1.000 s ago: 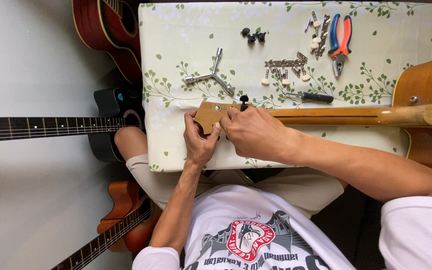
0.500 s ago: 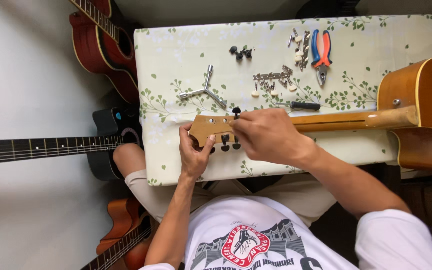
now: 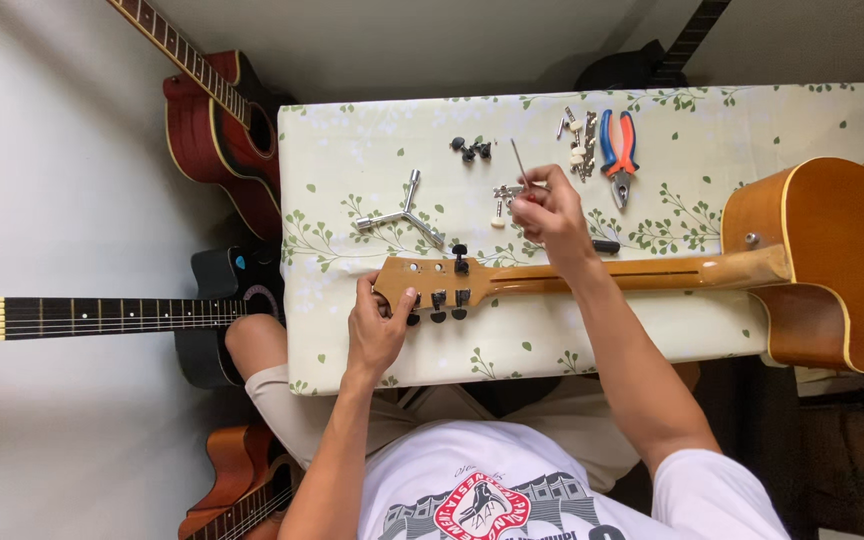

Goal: The person installs guitar tuners on the headstock of an acoustic guitar. They place each tuner into its hole, secure it with a screwdriver, and then attach the corresponding tuning pegs.

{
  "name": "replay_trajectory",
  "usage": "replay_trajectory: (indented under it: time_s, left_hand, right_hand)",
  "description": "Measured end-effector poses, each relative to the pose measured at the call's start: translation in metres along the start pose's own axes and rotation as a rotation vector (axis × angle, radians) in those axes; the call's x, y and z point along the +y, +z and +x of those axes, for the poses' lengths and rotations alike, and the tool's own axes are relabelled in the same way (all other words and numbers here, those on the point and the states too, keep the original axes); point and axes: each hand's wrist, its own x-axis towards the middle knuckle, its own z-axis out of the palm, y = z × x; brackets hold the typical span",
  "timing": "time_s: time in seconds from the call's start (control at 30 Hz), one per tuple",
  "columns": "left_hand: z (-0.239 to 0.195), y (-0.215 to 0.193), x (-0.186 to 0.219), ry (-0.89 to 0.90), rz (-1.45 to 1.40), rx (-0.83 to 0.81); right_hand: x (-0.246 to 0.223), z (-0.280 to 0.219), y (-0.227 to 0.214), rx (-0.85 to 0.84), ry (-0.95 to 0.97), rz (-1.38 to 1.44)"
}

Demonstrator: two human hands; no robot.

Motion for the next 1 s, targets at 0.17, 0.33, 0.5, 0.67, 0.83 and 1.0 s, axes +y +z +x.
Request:
replay_trajectory:
  time_s: [0.17,0.33,0.5,0.67,0.83,1.0]
  left_hand:
    - [-0.008,-0.012,0.02,-0.061,0.056,-0.029]
    - [-0.007,-0.03,0.017,-0.024,0.176,0.064]
    - [-0.009,-0.036,0.02,0.096,0.207,0.319]
    - [-0.006,-0.03,0.025,0.28,0.096,0.387]
    - [0.002,-0.012,0.051,0.288,-0.049,0.126]
    - [0.012,0.014,0.067,0.238,-0.307,-0.212]
  right_hand:
    - [0.0,0.074,0.019,0.095,-0.195,-0.858]
    - [0.02,0.116,0.025,0.006,-0.105,-1.223]
    - [0.031,0.113,0.021,0.062,-0.223,-1.191]
    - [-0.005,0.048,0.031,-0.013,-0.039,-0.506]
    - [0.004,0.004,0.035,-0.214,0.235,0.322]
    - [0.024,-0.024,0.044,-0.276,0.369,0.498]
